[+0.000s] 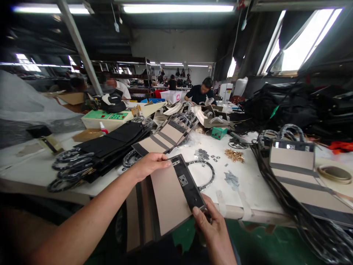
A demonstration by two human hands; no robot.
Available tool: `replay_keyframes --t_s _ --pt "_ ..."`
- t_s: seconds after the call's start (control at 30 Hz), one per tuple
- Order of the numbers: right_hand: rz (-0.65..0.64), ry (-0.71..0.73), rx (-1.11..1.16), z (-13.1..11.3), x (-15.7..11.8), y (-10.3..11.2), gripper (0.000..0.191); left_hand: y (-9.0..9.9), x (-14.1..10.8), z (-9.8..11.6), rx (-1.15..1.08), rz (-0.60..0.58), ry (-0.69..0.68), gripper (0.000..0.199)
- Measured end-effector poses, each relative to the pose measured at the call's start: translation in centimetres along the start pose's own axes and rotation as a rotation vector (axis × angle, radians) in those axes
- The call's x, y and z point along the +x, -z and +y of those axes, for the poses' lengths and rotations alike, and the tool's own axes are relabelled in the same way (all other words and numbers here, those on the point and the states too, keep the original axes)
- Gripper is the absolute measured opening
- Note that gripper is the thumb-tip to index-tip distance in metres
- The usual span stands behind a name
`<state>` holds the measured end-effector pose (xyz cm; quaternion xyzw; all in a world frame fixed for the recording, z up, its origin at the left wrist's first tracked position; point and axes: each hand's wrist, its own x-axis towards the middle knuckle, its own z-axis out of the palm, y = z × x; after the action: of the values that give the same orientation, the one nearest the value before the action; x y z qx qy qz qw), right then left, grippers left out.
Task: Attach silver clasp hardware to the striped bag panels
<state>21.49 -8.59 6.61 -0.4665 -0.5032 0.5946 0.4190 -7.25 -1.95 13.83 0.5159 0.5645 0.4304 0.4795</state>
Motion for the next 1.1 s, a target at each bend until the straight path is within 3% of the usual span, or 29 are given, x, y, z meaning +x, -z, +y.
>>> replay_keyframes --t_s 0.1,0.2,0.37,0.5,0.63,0.77,0.9,1.0,1.1 --pt "-0.036 -0.014 0.050 0.0 -0.5 0.7 0.073 -0.2 -0.8 0.9 -0.049 -0.070 0.028 0.044" --pt "-0.091 -0.090 0.136 -0.1 -1.0 0.3 0.087 -0.3 -1.6 2.0 -0.051 -0.068 0.047 0.045" --pt "-0.366 0.032 0.048 0.0 -1.2 -1.5 0.049 0.7 -3.1 4.2 0.139 -0.028 0.080 0.048" --pt "-0.503 -0.020 0.121 1.6 -1.4 -3.4 0.052 0.6 -4.5 6.9 0.483 -0.029 0.015 0.037" --pt "-0.467 -0.022 0.185 2.3 -1.9 -3.7 0.051 -1.4 -5.0 9.6 0.849 0.075 -0.162 0.020" --pt "-0.334 -0.059 0.184 2.3 -2.1 -2.0 0.050 -4.6 -3.2 10.8 1.080 0.118 -0.279 0.015" --pt "-0.174 -0.139 0.155 4.0 -1.4 -0.9 0.054 -7.4 1.5 8.2 1.185 0.043 -0.329 0.014" --pt "-0.029 -0.177 0.094 6.3 -0.4 -0.9 0.057 -8.8 4.9 3.9 1.187 -0.026 -0.323 0.015" --pt "0.037 -0.210 0.051 8.2 0.0 -0.6 0.058 -9.4 5.1 -0.6 1.163 -0.051 -0.338 0.023"
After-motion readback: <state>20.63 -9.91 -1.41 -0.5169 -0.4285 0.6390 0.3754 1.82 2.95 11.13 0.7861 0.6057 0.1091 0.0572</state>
